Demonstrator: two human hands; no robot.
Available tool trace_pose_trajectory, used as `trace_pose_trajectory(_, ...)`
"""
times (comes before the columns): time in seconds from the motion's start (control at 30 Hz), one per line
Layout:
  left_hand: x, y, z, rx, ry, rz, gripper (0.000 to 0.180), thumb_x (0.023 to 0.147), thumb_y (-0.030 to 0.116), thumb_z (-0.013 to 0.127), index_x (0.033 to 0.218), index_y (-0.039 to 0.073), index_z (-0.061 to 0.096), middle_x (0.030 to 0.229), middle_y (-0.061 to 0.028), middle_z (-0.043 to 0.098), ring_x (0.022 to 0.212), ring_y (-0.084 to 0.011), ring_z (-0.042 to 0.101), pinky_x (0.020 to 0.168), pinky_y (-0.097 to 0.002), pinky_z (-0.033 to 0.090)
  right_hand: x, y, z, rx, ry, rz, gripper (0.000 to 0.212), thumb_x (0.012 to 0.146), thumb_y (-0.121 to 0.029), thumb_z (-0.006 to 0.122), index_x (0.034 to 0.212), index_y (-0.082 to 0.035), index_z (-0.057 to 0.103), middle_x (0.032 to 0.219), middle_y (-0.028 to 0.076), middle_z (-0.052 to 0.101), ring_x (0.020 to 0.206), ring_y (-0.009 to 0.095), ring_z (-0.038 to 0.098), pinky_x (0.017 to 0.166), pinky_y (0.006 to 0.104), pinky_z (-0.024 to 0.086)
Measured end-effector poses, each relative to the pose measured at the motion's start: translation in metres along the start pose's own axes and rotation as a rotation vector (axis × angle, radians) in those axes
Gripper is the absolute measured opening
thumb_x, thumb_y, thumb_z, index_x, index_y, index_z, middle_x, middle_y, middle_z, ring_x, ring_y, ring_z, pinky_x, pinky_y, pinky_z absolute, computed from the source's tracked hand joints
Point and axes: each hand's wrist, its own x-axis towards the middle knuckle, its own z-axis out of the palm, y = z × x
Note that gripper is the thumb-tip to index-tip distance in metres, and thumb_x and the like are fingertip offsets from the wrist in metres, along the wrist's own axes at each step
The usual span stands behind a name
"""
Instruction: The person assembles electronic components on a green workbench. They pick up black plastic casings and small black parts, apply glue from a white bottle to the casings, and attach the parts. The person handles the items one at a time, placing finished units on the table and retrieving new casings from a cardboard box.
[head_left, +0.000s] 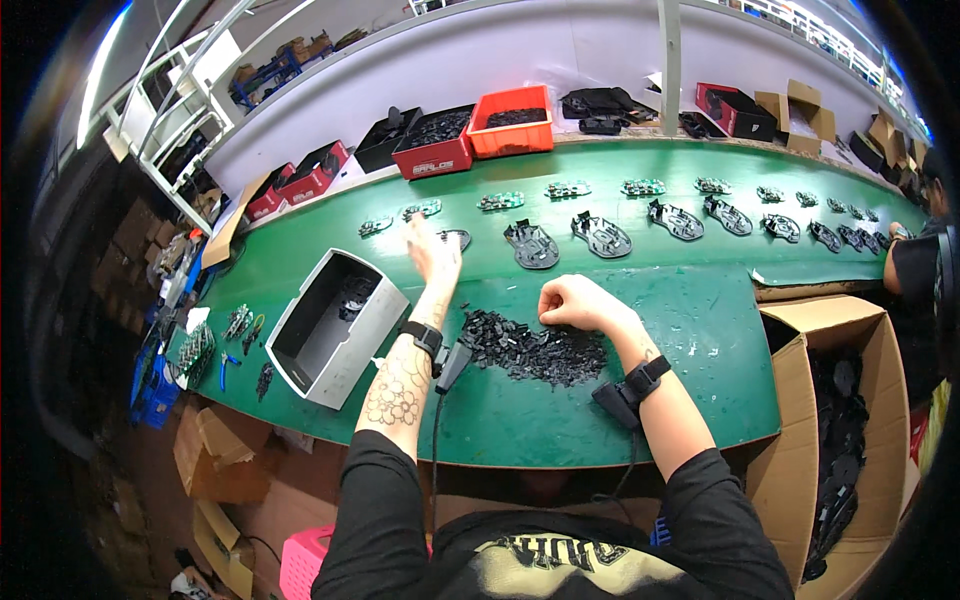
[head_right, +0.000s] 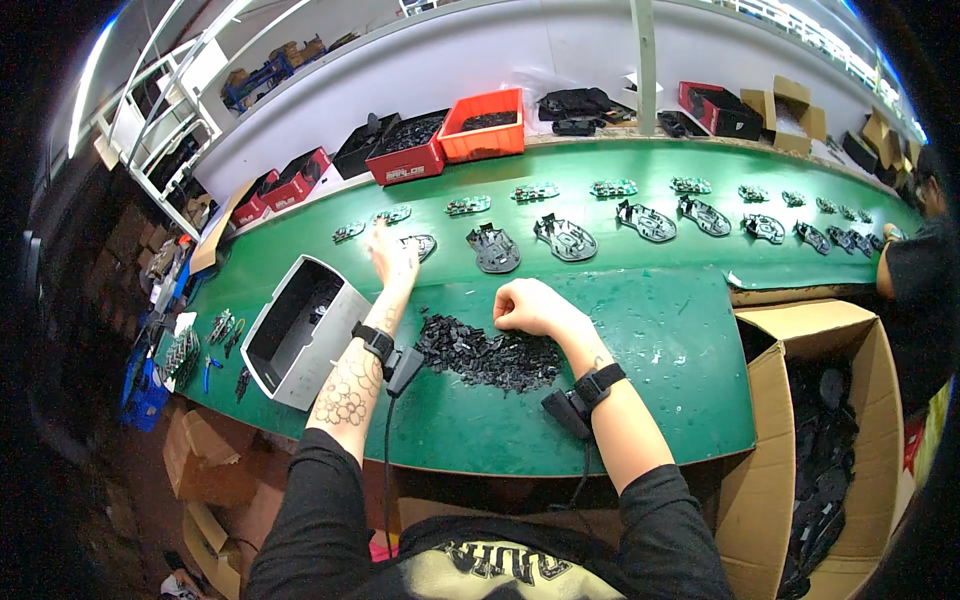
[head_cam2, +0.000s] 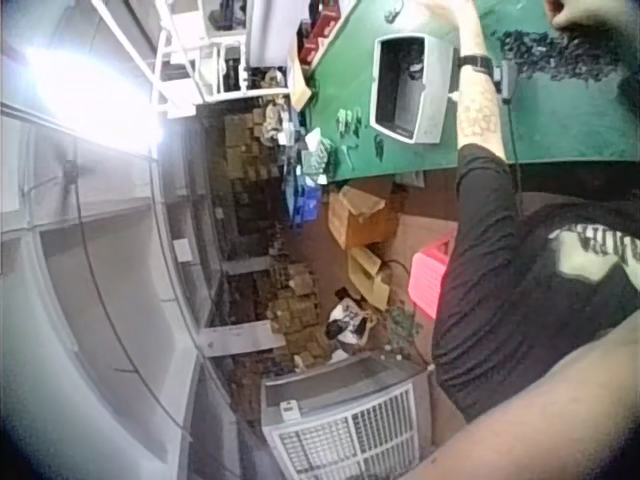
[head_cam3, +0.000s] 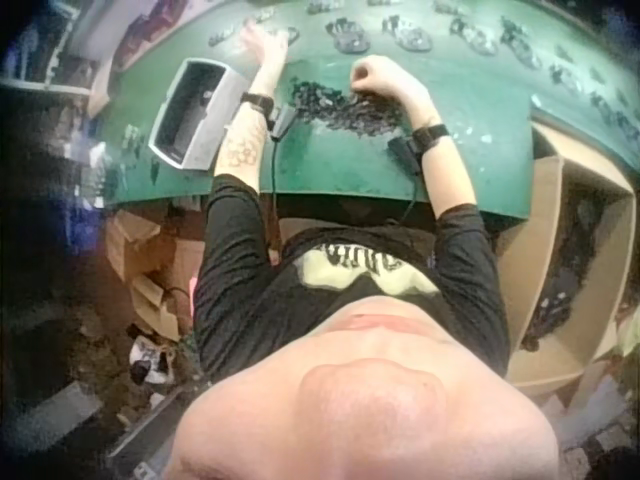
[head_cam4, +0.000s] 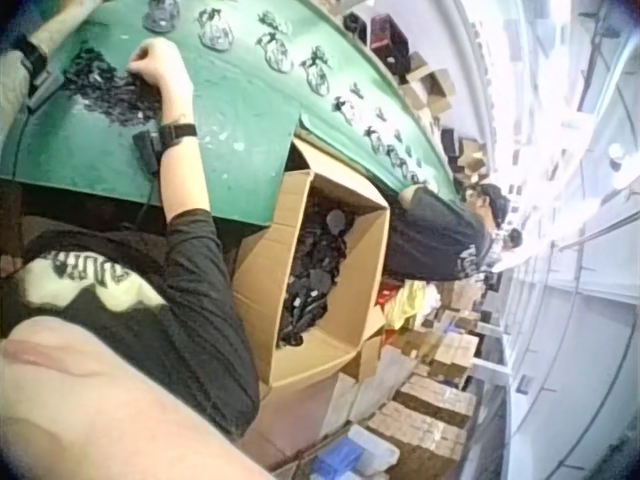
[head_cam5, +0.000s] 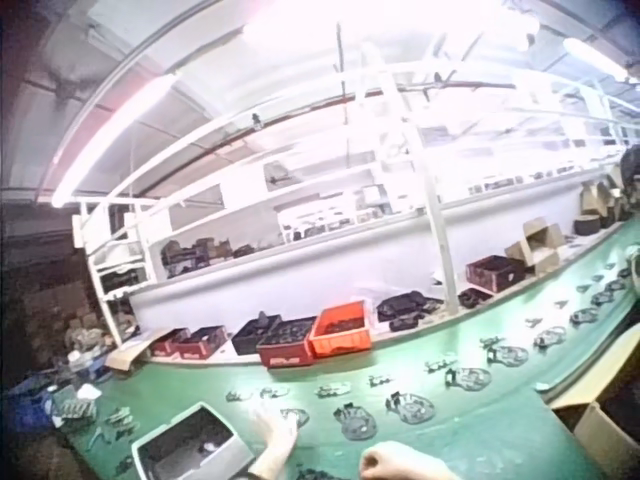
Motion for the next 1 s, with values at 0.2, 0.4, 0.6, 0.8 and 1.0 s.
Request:
trace_pose_trajectory(0.2,-0.005,0.058,-0.001,-0.012,-0.606,0.564,0.018,0.080,0.009,0.058,0.097,0.006,0.065,0.102,-0.0127,0.059,0.095,-0.0292,0.059,0.079,-0.0398,0.051,0.001,0.002,0.003,-0.015,0.015,0.000,0.015,0.068,-0.015,0.069,0.078,-0.003,0.068,0.074,0.012,0.068,0.071,0.024,0.065,0.067,0.0340,0.051)
trace_pose_trajectory(0.4,-0.010,0.052,0.025,0.048,-0.591,0.480,0.008,0.082,0.008,0.054,0.082,0.003,0.060,0.097,-0.0161,0.057,0.087,-0.0329,0.062,0.074,-0.0416,0.051,0.004,-0.001,0.007,-0.017,0.014,-0.016,0.015,0.068,-0.015,0.069,0.077,-0.003,0.067,0.074,0.012,0.068,0.070,0.024,0.065,0.067,0.0337,0.051)
trace_pose_trajectory(0.6,0.000,0.067,0.029,0.167,-0.660,0.569,0.007,0.080,0.006,0.054,0.082,0.001,0.059,0.098,-0.0198,0.056,0.085,-0.0354,0.062,0.073,-0.0432,0.052,0.003,-0.002,0.004,-0.011,0.030,-0.002,0.014,0.068,-0.015,0.068,0.076,-0.003,0.067,0.073,0.012,0.067,0.069,0.025,0.065,0.065,0.0346,0.051)
trace_pose_trajectory(0.8,0.003,0.072,0.041,0.260,-0.669,0.616,0.008,0.077,0.004,0.055,0.078,0.000,0.062,0.097,-0.0243,0.058,0.081,-0.0377,0.065,0.069,-0.0447,0.053,0.003,-0.003,0.006,-0.013,0.013,0.013,0.014,0.068,-0.014,0.068,0.077,-0.003,0.067,0.075,0.012,0.067,0.071,0.025,0.065,0.066,0.0345,0.051)
trace_pose_trajectory(1.0,0.002,0.076,0.039,0.223,-0.668,0.586,0.008,0.077,0.002,0.054,0.078,0.000,0.062,0.093,-0.0223,0.060,0.081,-0.0372,0.065,0.069,-0.0451,0.053,0.004,0.002,0.007,-0.009,0.020,-0.006,0.015,0.068,-0.014,0.068,0.078,-0.003,0.067,0.075,0.012,0.067,0.070,0.025,0.065,0.066,0.0340,0.051)
